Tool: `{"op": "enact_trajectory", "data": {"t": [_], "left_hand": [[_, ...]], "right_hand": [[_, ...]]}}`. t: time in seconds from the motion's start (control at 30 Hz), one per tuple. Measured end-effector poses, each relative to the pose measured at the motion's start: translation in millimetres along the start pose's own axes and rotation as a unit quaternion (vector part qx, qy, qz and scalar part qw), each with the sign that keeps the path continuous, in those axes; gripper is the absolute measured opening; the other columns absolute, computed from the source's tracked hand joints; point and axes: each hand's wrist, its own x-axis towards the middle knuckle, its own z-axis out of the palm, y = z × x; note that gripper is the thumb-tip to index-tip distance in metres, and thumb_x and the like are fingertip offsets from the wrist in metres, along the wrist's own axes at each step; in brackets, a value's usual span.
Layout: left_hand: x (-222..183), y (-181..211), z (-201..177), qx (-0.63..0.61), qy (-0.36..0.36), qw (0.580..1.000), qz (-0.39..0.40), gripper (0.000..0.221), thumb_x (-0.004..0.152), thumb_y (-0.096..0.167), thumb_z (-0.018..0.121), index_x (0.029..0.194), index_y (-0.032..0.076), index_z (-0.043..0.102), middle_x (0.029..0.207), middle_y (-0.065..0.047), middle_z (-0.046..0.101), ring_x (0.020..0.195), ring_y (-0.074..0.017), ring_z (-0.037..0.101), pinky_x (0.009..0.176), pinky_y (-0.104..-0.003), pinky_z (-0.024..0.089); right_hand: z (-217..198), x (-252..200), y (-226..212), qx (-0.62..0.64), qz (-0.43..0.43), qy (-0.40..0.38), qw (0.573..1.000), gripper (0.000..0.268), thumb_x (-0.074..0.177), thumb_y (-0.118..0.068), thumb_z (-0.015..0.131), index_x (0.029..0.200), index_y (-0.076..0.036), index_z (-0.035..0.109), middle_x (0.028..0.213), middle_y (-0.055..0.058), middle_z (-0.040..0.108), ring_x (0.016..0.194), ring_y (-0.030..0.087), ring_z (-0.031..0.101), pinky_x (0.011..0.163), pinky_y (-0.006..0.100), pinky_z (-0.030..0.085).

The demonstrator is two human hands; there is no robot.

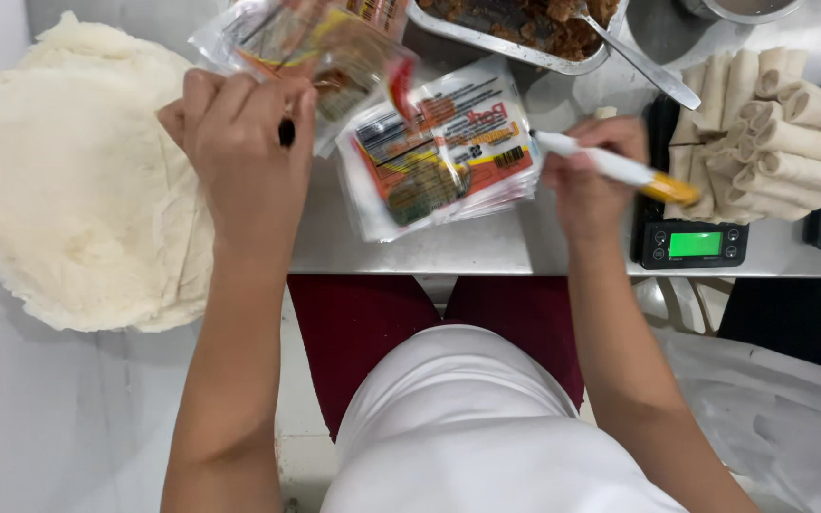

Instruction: The person marks a stack of food packaging wrappers with a pen and then organizes the wrappers by hand on a metal table.

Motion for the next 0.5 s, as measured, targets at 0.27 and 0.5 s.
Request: {"op": "enact_trajectory", "data": {"t": [0.27,0.5], "left_hand": [[-42,25,20,0.031,-0.213,0.969,-0.123,0.023,0.098,0.025,0.07,0.119,0.016,0.076,0.098,-0.006,0.069,0.099,-0.0292,0.056,0.081,-0.044,0.039],[-126,34,60,-0.164,-0.229,0.94,-0.19,0.028,0.094,0.024,0.077,0.121,0.023,0.074,0.074,0.0,0.056,0.087,-0.022,0.059,0.078,-0.038,0.042]], "right_hand": [[58,-33,42,-0.071,0.116,-0.109,0.985,0.025,0.088,-0.01,0.083,0.091,-0.005,0.059,0.075,0.008,0.066,0.058,0.011,0.062,0.048,0.021,0.046],[72,-33,68,-0.199,0.054,-0.104,0.973,0.029,0.086,0.001,0.077,0.066,-0.006,0.057,0.058,0.008,0.056,0.054,0.015,0.049,0.053,0.03,0.035]]}}
